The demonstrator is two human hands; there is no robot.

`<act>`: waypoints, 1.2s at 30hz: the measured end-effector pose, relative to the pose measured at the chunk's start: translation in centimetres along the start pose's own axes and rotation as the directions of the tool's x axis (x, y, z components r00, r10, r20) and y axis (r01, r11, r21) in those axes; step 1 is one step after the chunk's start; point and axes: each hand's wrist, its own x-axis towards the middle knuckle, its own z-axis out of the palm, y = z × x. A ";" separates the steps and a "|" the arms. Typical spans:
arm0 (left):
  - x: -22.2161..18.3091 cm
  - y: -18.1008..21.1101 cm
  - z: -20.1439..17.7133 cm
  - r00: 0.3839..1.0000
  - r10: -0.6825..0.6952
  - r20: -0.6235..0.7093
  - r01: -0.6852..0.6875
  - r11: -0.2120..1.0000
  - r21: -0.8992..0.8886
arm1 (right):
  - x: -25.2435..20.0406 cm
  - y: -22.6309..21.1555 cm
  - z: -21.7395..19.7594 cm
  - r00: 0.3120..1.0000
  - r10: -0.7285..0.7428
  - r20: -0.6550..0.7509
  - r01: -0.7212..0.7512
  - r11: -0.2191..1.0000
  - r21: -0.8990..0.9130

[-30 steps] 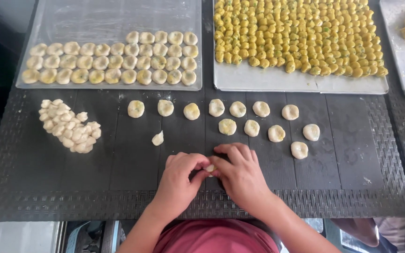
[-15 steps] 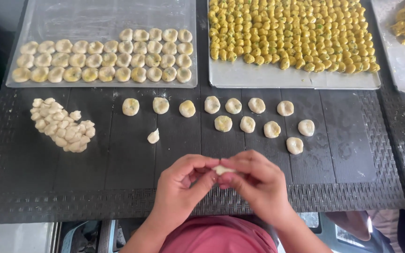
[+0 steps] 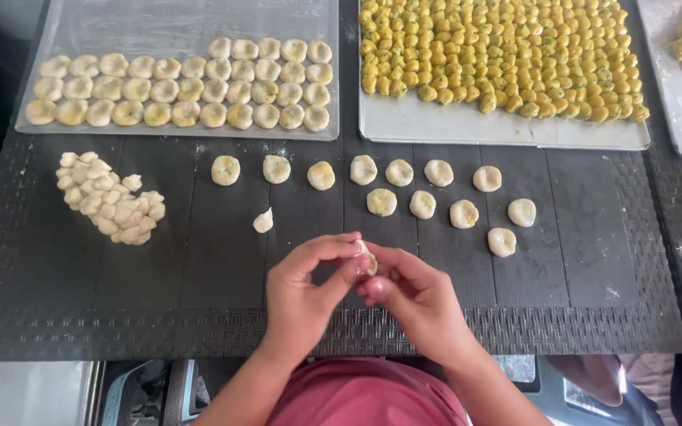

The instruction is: Manually portioning, flattening, filling, and shaping small pieces of dough into pastries on a work surface.

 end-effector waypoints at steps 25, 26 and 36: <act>-2.0 -4.9 -0.2 0.977 0.159 0.139 -0.209 0.821 0.531 | 9.5 -1.9 -1.6 0.879 0.385 0.283 0.137 0.365 -0.921; -2.1 -5.2 -0.2 0.971 0.177 0.161 -0.237 0.801 0.549 | 8.9 -1.6 -1.2 0.878 0.390 0.278 0.199 0.231 -0.952; -2.3 -6.2 -0.5 0.948 0.260 0.183 -0.318 0.778 0.542 | 9.1 -1.2 -2.4 0.818 0.483 0.311 0.237 0.210 -0.949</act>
